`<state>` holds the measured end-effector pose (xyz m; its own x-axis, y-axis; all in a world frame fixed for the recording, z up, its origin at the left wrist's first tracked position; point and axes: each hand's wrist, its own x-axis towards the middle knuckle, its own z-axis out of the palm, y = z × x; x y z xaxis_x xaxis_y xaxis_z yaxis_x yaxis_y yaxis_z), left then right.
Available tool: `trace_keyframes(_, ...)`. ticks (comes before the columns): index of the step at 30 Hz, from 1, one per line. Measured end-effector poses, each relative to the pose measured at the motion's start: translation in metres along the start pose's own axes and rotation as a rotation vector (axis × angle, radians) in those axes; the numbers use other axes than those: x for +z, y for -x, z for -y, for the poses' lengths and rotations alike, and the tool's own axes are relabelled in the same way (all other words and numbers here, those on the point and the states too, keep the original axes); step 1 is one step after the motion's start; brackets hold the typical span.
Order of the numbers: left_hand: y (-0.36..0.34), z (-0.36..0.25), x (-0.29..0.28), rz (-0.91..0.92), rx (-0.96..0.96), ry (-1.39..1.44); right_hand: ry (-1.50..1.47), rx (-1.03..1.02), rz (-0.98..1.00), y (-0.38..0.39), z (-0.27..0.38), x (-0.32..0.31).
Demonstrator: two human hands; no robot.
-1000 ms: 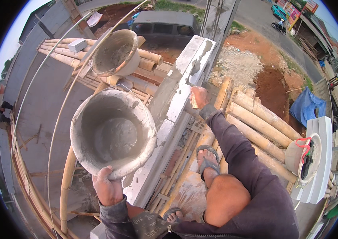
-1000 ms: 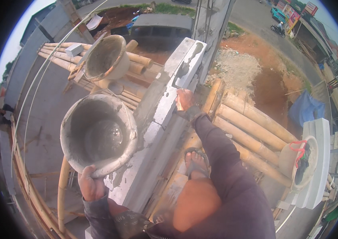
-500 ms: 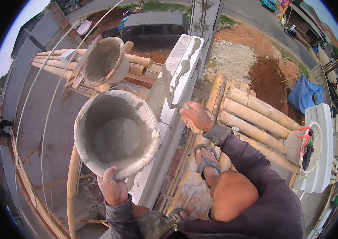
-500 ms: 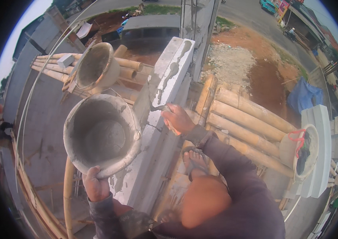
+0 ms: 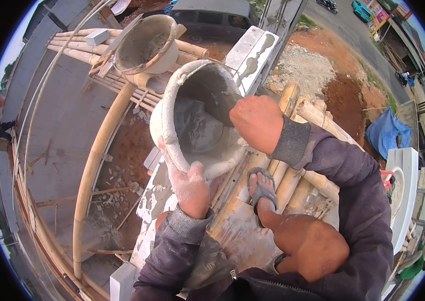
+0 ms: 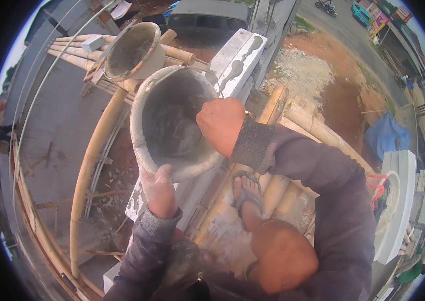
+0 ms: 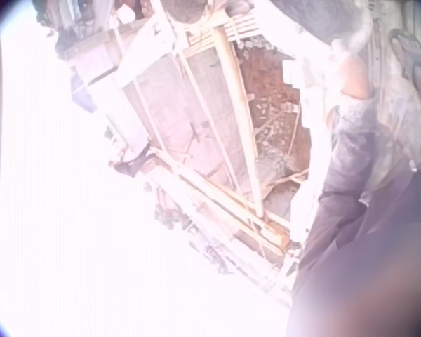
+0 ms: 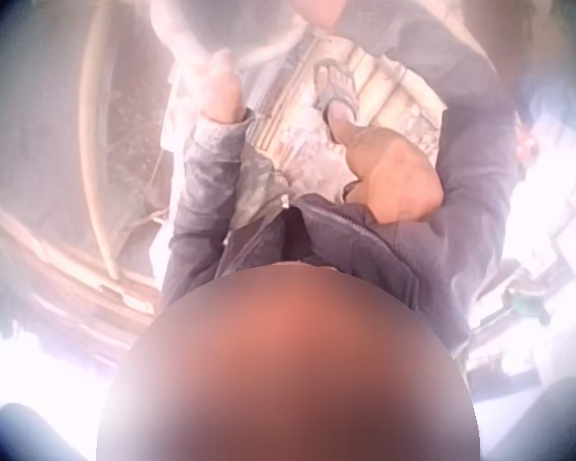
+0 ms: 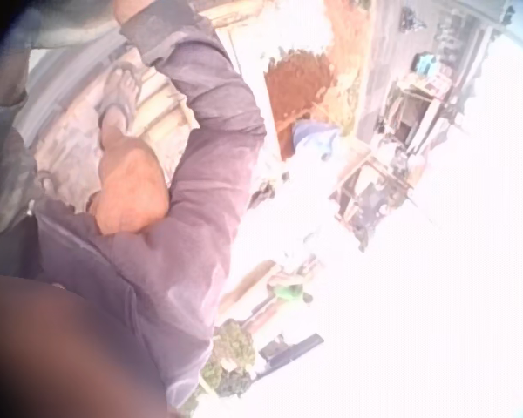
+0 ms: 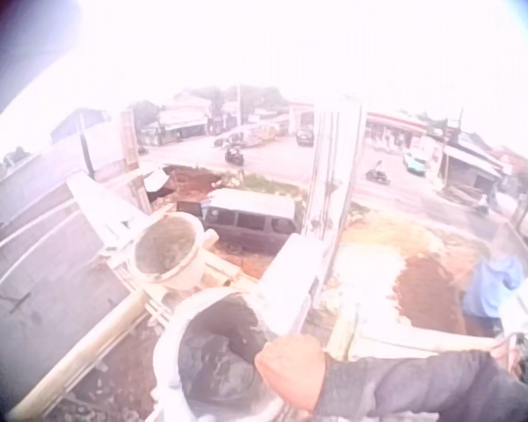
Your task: The person scoops cement from a bucket with a trowel and spreads it onto a bamboo scaffold. They place white blocks onto the wet cement, tap them into position with a hammer, and repeat the process to build a wall section.
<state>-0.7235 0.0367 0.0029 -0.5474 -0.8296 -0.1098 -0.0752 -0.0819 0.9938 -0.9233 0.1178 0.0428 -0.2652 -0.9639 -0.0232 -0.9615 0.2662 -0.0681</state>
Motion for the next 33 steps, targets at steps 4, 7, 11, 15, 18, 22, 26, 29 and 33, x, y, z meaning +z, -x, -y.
trace_keyframes(4,-0.004,-0.002,0.0,0.052,-0.025,-0.072,-0.241,0.047,0.342,-0.013,-0.025,0.01)
trace_keyframes(7,-0.004,-0.005,-0.006,0.007,-0.073,0.163,-0.431,0.073,0.309,-0.004,-0.033,0.015)
trace_keyframes(11,-0.011,-0.003,-0.023,-0.043,-0.296,0.417,-0.529,0.089,0.105,0.011,-0.039,0.005)
trace_keyframes(15,-0.017,0.002,-0.036,-0.102,-0.316,0.467,-0.549,0.119,0.086,0.005,-0.061,-0.021)
trace_keyframes(18,-0.016,-0.001,-0.046,-0.128,-0.331,0.51,-0.631,0.25,0.067,0.002,-0.093,-0.038)
trace_keyframes(22,-0.011,-0.016,-0.066,-0.136,-0.267,0.544,-0.697,0.476,0.103,-0.02,-0.164,-0.032)
trace_keyframes(26,-0.011,-0.024,-0.09,-0.219,-0.256,0.482,-0.615,0.556,0.115,-0.077,-0.251,0.014)
trace_keyframes(29,-0.014,-0.027,-0.113,-0.244,-0.27,0.442,-0.964,0.84,-0.053,-0.132,-0.303,0.073)
trace_keyframes(33,-0.012,-0.03,-0.133,-0.267,-0.237,0.357,-1.683,0.904,-0.362,-0.184,-0.329,0.161)
